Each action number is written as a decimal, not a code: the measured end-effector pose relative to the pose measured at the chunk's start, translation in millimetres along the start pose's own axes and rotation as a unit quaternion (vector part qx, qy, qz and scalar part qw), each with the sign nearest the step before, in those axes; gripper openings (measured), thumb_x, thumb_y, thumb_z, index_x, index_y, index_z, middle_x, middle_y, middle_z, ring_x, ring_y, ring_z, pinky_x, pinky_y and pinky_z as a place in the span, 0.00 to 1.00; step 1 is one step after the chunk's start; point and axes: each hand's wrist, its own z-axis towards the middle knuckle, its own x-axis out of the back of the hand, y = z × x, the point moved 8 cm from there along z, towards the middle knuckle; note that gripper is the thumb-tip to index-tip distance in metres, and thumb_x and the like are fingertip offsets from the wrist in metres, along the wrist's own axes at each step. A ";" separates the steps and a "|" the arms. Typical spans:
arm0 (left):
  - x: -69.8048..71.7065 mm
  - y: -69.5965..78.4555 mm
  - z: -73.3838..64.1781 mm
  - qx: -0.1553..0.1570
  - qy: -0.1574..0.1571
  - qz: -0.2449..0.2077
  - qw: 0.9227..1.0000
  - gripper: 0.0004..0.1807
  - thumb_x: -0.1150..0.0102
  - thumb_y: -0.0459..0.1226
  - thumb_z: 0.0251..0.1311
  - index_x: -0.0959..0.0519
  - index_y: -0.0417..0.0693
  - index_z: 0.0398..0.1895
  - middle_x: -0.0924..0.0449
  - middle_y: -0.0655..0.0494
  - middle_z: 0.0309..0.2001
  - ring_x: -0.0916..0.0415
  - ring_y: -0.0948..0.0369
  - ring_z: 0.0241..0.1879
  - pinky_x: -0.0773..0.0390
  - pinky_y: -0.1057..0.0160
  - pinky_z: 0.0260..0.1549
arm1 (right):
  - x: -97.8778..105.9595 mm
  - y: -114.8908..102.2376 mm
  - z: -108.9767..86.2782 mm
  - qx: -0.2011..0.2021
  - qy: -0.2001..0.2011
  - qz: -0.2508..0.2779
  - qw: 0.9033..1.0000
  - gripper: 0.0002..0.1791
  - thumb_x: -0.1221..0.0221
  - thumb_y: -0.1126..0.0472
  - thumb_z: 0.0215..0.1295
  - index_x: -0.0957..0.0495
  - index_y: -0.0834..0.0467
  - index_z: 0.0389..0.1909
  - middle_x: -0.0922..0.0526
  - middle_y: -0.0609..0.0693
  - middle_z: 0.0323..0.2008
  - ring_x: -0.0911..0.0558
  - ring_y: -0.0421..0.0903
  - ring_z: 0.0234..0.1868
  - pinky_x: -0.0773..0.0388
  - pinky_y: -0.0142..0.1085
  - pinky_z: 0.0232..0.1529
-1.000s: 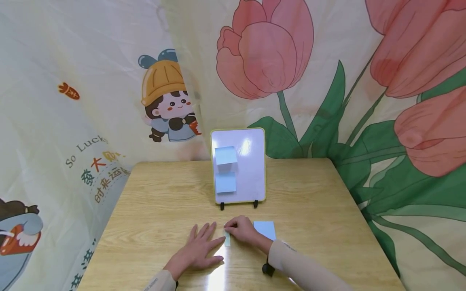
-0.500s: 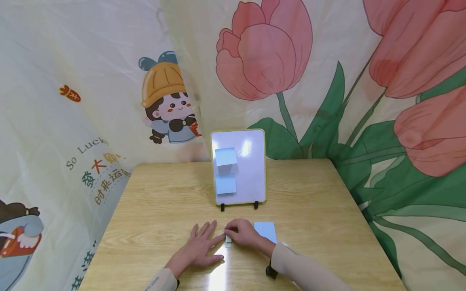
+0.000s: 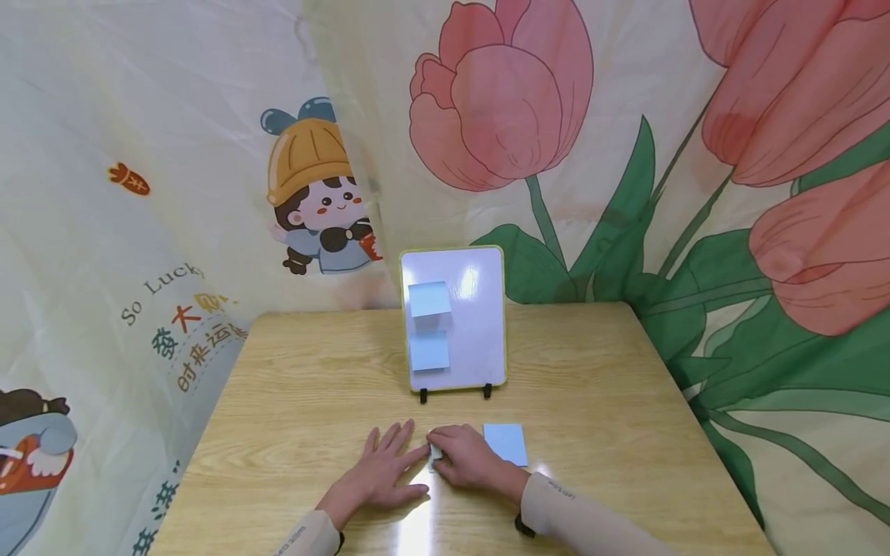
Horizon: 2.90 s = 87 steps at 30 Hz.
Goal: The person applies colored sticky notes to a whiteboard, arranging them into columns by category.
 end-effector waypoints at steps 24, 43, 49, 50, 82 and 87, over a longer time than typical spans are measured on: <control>-5.9 -0.2 1.0 0.027 -0.013 0.002 1.000 0.38 0.67 0.73 0.63 0.35 0.74 0.72 0.56 0.42 0.79 0.57 0.38 0.77 0.61 0.27 0.69 | 29.7 30.3 22.0 -0.103 0.078 0.079 0.988 0.08 0.37 0.62 0.66 0.12 0.53 0.42 0.11 0.45 0.37 0.13 0.42 0.39 0.17 0.37 0.43; -9.8 -0.7 4.4 0.039 -0.020 -0.020 0.999 0.31 0.70 0.66 0.70 0.34 0.75 0.71 0.55 0.45 0.79 0.58 0.39 0.77 0.62 0.27 0.68 | 32.1 53.3 26.1 -0.176 0.084 0.173 0.965 0.09 0.38 0.61 0.67 0.12 0.57 0.43 0.10 0.50 0.41 0.12 0.46 0.44 0.15 0.39 0.43; -12.4 -1.6 4.9 0.041 -0.025 -0.021 0.999 0.31 0.70 0.67 0.69 0.35 0.76 0.71 0.55 0.44 0.79 0.59 0.39 0.77 0.62 0.27 0.69 | 40.1 58.2 27.1 -0.171 0.101 0.176 0.964 0.09 0.37 0.61 0.66 0.12 0.59 0.42 0.10 0.51 0.39 0.11 0.46 0.42 0.15 0.38 0.41; -12.8 -1.7 4.7 0.041 -0.026 -0.021 0.999 0.32 0.70 0.68 0.69 0.35 0.76 0.71 0.55 0.44 0.79 0.58 0.39 0.77 0.63 0.27 0.69 | 42.1 58.6 27.3 -0.170 0.105 0.173 0.965 0.09 0.37 0.61 0.66 0.12 0.59 0.42 0.10 0.51 0.39 0.11 0.46 0.41 0.15 0.38 0.41; 20.7 4.8 10.6 0.005 0.099 -0.023 0.995 0.33 0.60 0.64 0.70 0.28 0.57 0.69 0.47 0.42 0.77 0.49 0.38 0.75 0.55 0.28 0.68 | 131.4 103.6 40.3 -0.113 0.163 0.024 0.980 0.06 0.32 0.65 0.60 0.10 0.57 0.38 0.10 0.51 0.35 0.11 0.48 0.35 0.15 0.42 0.35; 33.9 -0.5 11.9 0.035 0.136 -0.006 0.990 0.33 0.61 0.62 0.71 0.32 0.59 0.72 0.46 0.45 0.77 0.48 0.40 0.75 0.57 0.28 0.68 | 153.3 105.6 54.4 -0.066 0.197 -0.018 0.978 0.07 0.33 0.67 0.59 0.11 0.58 0.38 0.10 0.51 0.35 0.12 0.48 0.35 0.15 0.42 0.35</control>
